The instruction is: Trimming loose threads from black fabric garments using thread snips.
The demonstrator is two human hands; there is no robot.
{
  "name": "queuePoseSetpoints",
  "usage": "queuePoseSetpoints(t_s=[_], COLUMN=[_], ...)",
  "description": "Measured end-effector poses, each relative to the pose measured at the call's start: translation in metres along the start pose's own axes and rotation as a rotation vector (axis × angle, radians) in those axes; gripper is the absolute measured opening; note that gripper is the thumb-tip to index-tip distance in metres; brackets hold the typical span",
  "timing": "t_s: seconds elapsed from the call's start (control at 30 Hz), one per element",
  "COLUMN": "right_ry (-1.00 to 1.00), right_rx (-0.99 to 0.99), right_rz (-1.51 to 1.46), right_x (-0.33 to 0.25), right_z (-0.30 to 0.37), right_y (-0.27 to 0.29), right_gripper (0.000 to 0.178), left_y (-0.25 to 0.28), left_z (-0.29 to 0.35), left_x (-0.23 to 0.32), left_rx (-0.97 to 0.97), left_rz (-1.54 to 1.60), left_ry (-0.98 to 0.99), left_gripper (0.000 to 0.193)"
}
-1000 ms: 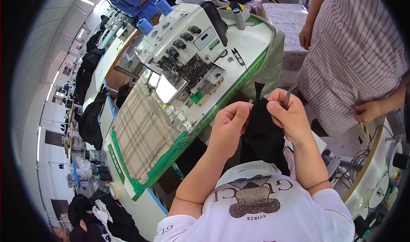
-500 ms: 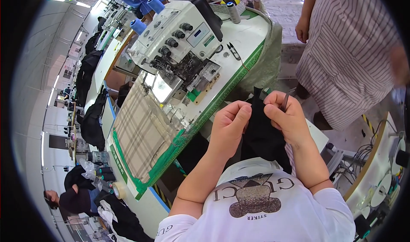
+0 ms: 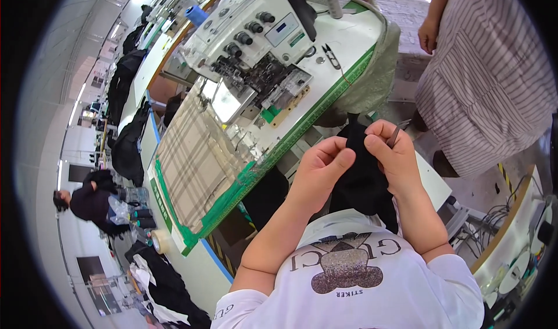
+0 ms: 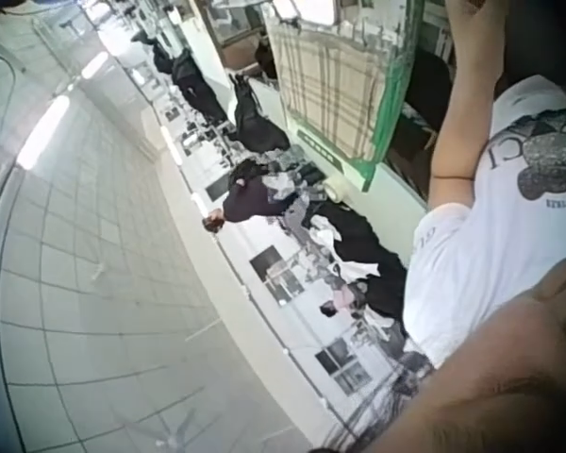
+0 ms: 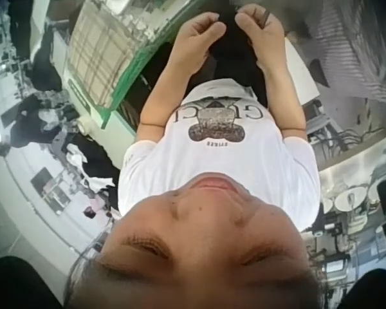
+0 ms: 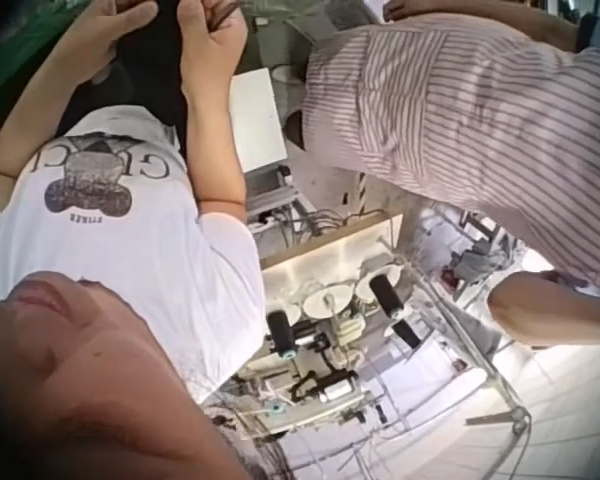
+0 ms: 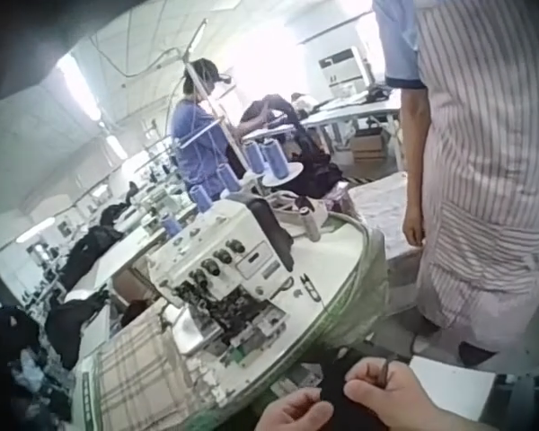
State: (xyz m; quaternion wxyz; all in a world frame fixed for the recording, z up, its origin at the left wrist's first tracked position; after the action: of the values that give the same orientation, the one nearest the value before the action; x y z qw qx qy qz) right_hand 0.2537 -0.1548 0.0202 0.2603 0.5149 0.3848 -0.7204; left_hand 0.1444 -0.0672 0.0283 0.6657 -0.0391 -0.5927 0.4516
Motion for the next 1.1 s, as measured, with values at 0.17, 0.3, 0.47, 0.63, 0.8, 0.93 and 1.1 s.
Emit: queuePoseSetpoints(t_s=[0.17,0.3,0.47,0.63,0.8,0.93,1.1], right_ry=[0.22,0.478,0.747,0.852,0.773,0.706,0.446], right_rx=[-0.099,-0.325,-0.302,-0.26,-0.217,-0.184,-0.093], right_rz=[0.016,0.072,0.203,0.208,0.164,0.161,0.113], right_x=[0.01,0.014,-0.008,-0.008,0.0,0.011,0.038], right_z=[0.009,0.026,0.052,0.06,0.042,0.008,-0.048], right_y=[-0.003,0.002,0.011,0.023,0.029,0.029,0.037], right_gripper=[0.006,0.01,0.016,0.018,0.014,0.01,0.009], left_y=[0.005,-0.026,-0.03,-0.036,-0.031,-0.014,0.015], left_z=[0.021,0.063,0.087,0.086,0.062,0.025,-0.043], left_x=[0.008,0.013,-0.012,-0.017,-0.011,-0.005,0.002], left_rx=[0.052,0.064,-0.068,-0.192,-0.291,-0.28,-0.203], left_rz=[-0.468,-1.216,-1.182,-1.156,-1.166,-1.118,-1.048], left_ry=[-0.47,-1.31,-1.575,-1.605,-1.569,-1.524,-1.354], left_gripper=[0.019,0.024,0.028,0.028,0.024,0.022,0.026])
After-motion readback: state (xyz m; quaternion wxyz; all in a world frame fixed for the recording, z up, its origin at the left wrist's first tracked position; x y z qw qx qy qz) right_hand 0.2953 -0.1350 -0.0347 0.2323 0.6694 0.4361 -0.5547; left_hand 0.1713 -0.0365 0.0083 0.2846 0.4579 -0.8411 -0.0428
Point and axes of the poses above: each hand's wrist, its own z-axis away from the middle knuckle, its own y-axis out of the back of the hand, x = y × z, the point moved 4 cm from there along -z, towards the middle knuckle, and after that the axes turned 9 degrees about z, right-handed, at the moved point
